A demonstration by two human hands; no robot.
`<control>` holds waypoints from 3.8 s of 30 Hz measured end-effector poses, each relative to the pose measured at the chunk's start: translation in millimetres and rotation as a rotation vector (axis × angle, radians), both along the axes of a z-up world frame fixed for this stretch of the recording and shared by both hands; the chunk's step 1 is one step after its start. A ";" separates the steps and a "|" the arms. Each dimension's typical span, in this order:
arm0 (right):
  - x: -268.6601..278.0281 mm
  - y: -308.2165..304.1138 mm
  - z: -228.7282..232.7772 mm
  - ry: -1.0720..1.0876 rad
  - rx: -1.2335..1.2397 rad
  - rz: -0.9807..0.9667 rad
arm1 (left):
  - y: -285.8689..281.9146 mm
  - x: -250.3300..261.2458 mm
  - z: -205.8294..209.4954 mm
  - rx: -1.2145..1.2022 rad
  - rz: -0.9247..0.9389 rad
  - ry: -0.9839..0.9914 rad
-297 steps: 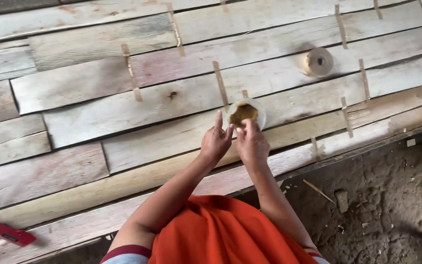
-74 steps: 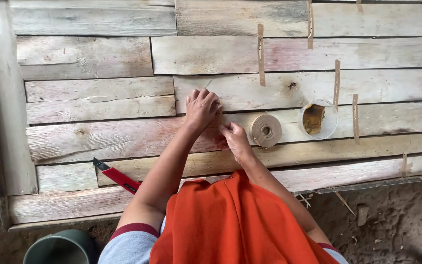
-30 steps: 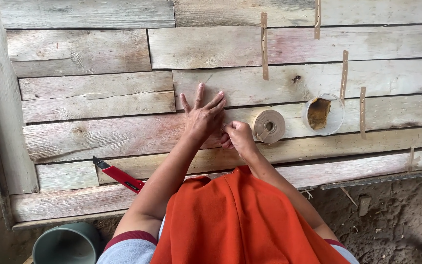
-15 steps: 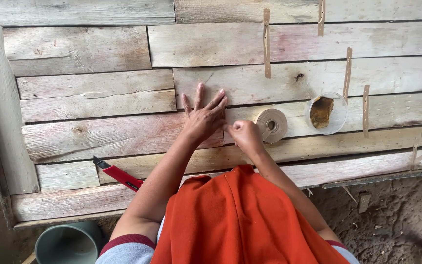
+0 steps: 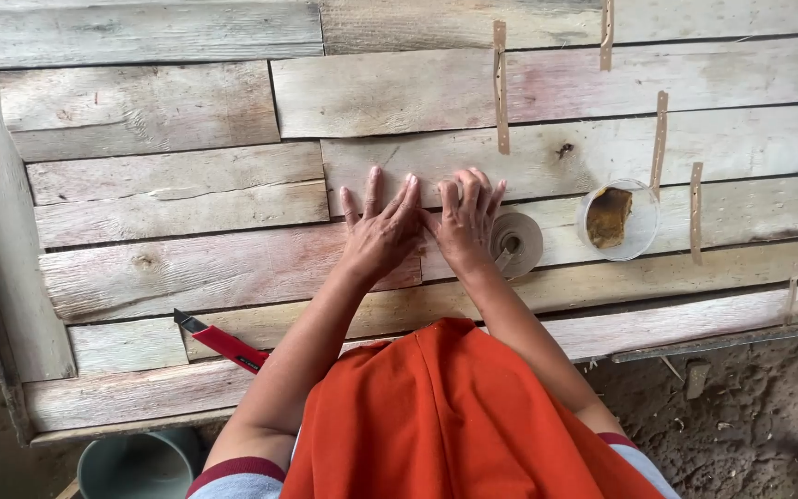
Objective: The person applies adhesive tape to a wooden surface. They repeatedly tear strips from a roll, apply a brown paste from a container onto the tape, and press the strips onto the wood.
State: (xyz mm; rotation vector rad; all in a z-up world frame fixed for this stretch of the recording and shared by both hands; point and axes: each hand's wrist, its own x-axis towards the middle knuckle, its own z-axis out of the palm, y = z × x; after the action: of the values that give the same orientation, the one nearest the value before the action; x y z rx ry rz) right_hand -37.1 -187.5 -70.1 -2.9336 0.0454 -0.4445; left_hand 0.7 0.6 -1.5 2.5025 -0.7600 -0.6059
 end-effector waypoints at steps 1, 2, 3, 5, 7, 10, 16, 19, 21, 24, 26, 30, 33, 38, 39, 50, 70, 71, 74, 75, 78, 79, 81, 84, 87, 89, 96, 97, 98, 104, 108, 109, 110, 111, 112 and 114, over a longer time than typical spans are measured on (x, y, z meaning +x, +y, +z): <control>-5.0 0.1 -6.7 0.004 0.002 -0.001 | 0.7 -3.1 -0.4 0.002 -0.001 0.004; -4.5 -1.4 -12.9 -0.004 -0.034 -0.002 | 0.1 -1.8 -0.5 -0.006 0.015 0.004; -4.2 -2.6 -18.9 -0.011 -0.070 -0.003 | 0.0 -0.8 -0.5 -0.014 0.030 0.003; -2.1 -3.3 -21.3 0.016 -0.048 -0.009 | 0.3 -1.5 -4.7 -0.013 0.037 0.009; 2.0 -4.8 -2.8 0.028 -0.034 -0.021 | -1.2 -1.3 -5.8 -0.020 0.038 -0.001; 13.2 -2.6 35.5 0.119 0.036 0.030 | -0.7 -0.9 -4.8 -0.004 0.041 0.006; 35.0 -15.8 28.6 0.160 0.028 0.013 | -2.9 -1.5 -15.6 -0.014 0.039 0.019; 46.0 -14.6 36.6 0.228 0.013 0.021 | -2.2 -0.4 -10.1 -0.009 0.037 0.027; 49.5 -11.7 40.8 0.068 -0.007 0.075 | -2.2 -0.1 -7.5 -0.014 0.039 0.038; 34.8 -8.3 57.0 0.257 -0.041 0.056 | -0.7 -0.1 -6.0 -0.023 0.034 0.047; 22.2 -7.5 54.9 0.237 -0.094 0.097 | -1.1 1.3 -4.9 -0.001 0.016 0.033; 3.8 -3.0 64.1 0.187 -0.113 0.181 | -0.2 4.1 -10.5 0.039 -0.044 0.016; -7.4 0.3 74.7 0.277 -0.100 0.192 | -0.1 7.9 1.8 0.029 -0.032 0.107; -26.6 1.5 79.5 0.352 -0.058 0.225 | 0.9 8.2 12.6 0.055 -0.039 0.149; -28.4 0.1 77.1 0.381 -0.036 0.230 | 0.9 8.1 14.0 0.059 -0.037 0.151; 9.5 12.5 85.6 0.053 0.733 0.065 | 6.5 11.2 -1.4 -0.111 0.051 0.207; 64.3 73.0 60.2 -0.064 1.124 0.236 | 8.4 10.8 -5.6 -0.238 0.147 0.233; 63.5 73.3 61.7 -0.052 1.198 0.206 | 8.3 10.0 -4.8 -0.224 0.143 0.226; 67.8 72.5 67.3 -0.033 1.490 0.114 | 6.4 9.5 8.5 -0.211 0.158 0.208; 69.7 72.6 69.0 -0.020 1.709 0.029 | 6.1 9.2 14.4 -0.209 0.167 0.211; 70.2 41.6 69.6 0.004 1.967 0.011 | 3.7 8.9 21.1 -0.192 0.215 0.247; 63.8 33.4 76.6 -0.008 1.963 0.017 | 4.6 6.7 22.3 -0.196 0.207 0.238; 51.8 17.5 91.0 -0.016 1.770 -0.085 | 6.3 3.6 24.9 -0.125 0.140 0.148; 24.0 22.9 116.3 -0.034 1.445 -0.153 | 6.1 -1.5 32.7 0.000 0.113 0.103; 0.8 20.5 80.0 -0.151 0.329 0.072 | 6.3 -2.4 26.0 0.095 0.087 0.079; -19.0 25.8 78.1 -0.010 0.217 0.072 | 6.3 -2.7 23.2 0.090 0.079 0.086; -51.5 16.0 51.5 0.221 -0.038 0.125 | 9.0 4.1 28.3 0.130 0.023 0.100; -51.0 14.8 47.5 0.221 -0.040 0.121 | 8.9 2.9 28.1 0.127 0.018 0.099; -50.6 14.7 43.9 0.235 -0.022 0.129 | 9.7 1.8 29.0 0.131 0.015 0.087; -48.3 -13.1 35.3 0.067 0.024 0.104 | 6.8 -2.2 18.1 0.116 0.048 0.036; -74.4 -63.5 35.3 0.233 -0.059 -0.186 | 1.5 -4.6 18.7 0.110 0.089 -0.019; -79.3 -61.6 45.6 0.231 -0.060 -0.186 | -0.8 -7.3 25.3 0.109 0.088 -0.021; -84.8 -59.4 55.9 0.354 -0.083 -0.182 | -3.0 -10.5 32.4 0.106 0.108 -0.026; -90.4 -57.5 66.3 0.476 -0.106 -0.178 | -5.4 -13.8 39.4 0.103 0.127 -0.030; -91.8 -60.6 57.7 0.475 -0.105 -0.180 | -8.5 -15.3 37.8 0.104 0.125 -0.031; -93.4 -67.0 40.7 0.483 -0.167 -0.093 | -14.1 -18.8 34.5 0.151 0.159 -0.058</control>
State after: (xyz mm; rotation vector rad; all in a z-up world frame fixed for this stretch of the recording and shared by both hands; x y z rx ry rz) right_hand -130.6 -254.4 -29.3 -3.1382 0.2154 0.2705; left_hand -18.1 -13.5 33.0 2.6979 -0.5468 -0.5559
